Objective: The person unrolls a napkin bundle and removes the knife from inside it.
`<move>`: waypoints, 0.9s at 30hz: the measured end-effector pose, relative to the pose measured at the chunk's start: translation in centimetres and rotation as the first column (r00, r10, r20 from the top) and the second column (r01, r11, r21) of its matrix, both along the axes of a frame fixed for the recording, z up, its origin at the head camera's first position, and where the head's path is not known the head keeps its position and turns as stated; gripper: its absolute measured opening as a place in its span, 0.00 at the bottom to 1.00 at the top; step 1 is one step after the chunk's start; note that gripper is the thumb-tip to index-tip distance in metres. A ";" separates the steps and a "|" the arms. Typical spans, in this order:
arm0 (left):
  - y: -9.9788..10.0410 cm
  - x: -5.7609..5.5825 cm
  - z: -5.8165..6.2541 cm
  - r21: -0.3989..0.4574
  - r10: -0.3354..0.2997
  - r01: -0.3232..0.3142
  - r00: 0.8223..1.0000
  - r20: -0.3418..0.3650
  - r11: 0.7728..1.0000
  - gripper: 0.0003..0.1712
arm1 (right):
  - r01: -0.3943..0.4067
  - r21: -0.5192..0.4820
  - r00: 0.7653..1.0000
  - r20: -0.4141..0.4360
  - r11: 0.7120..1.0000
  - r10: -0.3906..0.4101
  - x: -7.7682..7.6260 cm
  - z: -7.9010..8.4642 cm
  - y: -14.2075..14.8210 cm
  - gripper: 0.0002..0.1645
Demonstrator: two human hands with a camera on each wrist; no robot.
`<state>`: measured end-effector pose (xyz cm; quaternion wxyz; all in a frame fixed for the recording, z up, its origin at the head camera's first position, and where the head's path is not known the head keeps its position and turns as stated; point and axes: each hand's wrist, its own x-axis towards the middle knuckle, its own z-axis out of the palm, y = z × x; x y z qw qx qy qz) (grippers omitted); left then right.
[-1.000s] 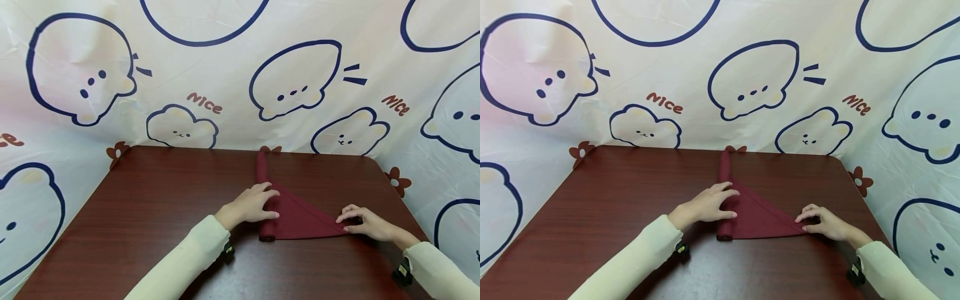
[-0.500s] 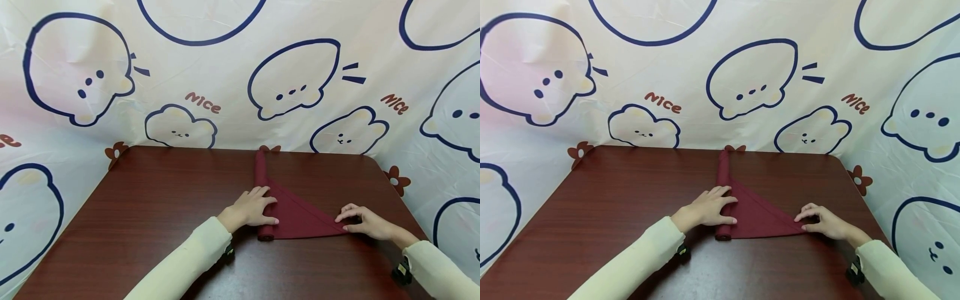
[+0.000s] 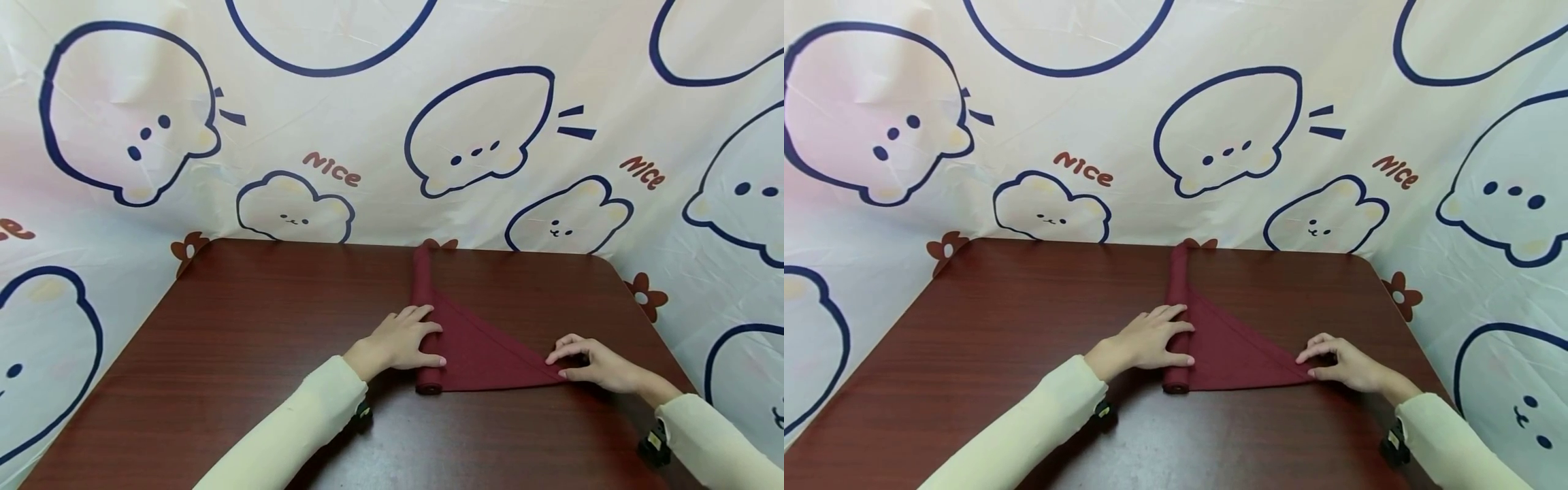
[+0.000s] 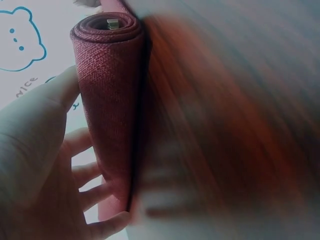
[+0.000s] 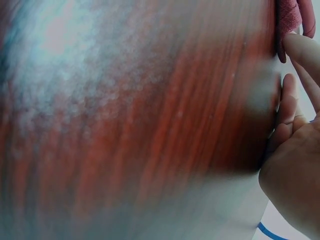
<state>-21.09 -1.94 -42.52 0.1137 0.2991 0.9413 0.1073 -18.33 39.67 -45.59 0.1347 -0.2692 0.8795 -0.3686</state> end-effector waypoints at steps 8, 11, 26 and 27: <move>-1.0 0.0 0.0 0.048 0.005 -0.005 1.000 0.002 0.999 0.37 | 0.005 0.002 0.999 0.034 1.000 -0.005 -0.3 0.1 -0.1 0.12; -1.4 0.0 -0.1 0.062 0.008 -0.008 1.000 -0.001 0.998 0.37 | 0.016 0.011 0.999 0.050 1.000 -0.017 -0.4 0.0 0.0 0.12; -2.7 -0.1 -0.4 0.099 0.008 -0.009 1.000 0.015 0.995 0.37 | -0.001 -0.019 0.999 0.045 1.000 0.002 -0.2 0.1 -0.2 0.12; -2.7 0.0 -0.4 0.100 0.007 -0.008 1.000 0.015 0.995 0.37 | -0.006 -0.019 0.999 0.044 1.000 0.007 -0.1 0.2 -0.2 0.12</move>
